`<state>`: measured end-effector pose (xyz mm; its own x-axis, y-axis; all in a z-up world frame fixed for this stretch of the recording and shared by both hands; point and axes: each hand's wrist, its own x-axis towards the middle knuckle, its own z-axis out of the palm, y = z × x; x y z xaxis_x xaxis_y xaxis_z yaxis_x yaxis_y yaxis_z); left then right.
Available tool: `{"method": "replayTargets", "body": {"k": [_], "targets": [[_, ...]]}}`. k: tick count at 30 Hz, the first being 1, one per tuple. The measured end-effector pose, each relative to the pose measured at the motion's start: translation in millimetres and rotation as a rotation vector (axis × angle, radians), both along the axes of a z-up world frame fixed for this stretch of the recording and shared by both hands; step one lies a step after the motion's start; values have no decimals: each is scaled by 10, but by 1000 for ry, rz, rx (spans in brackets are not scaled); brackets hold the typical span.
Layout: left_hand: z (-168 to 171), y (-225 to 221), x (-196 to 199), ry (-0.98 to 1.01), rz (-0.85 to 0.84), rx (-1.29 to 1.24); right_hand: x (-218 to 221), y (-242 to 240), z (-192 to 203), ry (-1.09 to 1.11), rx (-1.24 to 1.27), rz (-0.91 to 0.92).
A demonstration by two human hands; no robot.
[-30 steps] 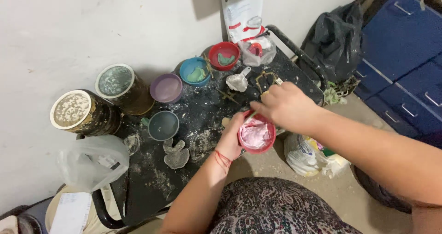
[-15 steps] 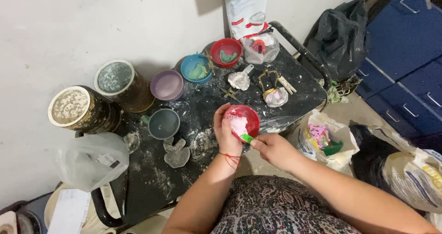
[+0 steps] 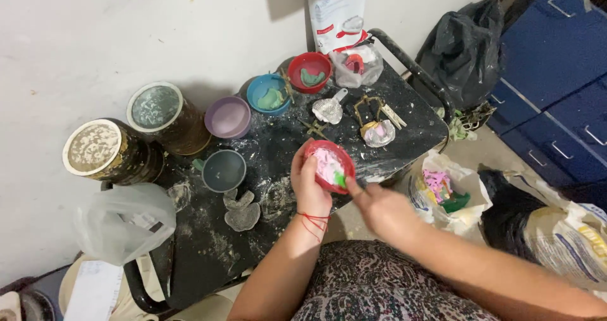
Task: Mixing dental plaster or impression material in a bowl and preparing putty for a model
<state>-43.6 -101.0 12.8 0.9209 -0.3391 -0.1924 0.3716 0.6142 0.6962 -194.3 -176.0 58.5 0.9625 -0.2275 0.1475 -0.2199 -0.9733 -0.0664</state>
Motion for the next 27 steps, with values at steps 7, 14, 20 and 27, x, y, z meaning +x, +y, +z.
{"method": "replayTargets", "body": {"k": [7,14,20,27], "targets": [[464,27,-87,-223,-34,87,186,-260,209,-49,862,-38],[287,43,68,-316,-30,107,-4,-570,-80,-201,-299,234],[195,21,69,-428,5,208,167,-40,479,222,602,-20],[82,35,-60,-337,-115,122,224,-567,286,-51,24,-167]]}}
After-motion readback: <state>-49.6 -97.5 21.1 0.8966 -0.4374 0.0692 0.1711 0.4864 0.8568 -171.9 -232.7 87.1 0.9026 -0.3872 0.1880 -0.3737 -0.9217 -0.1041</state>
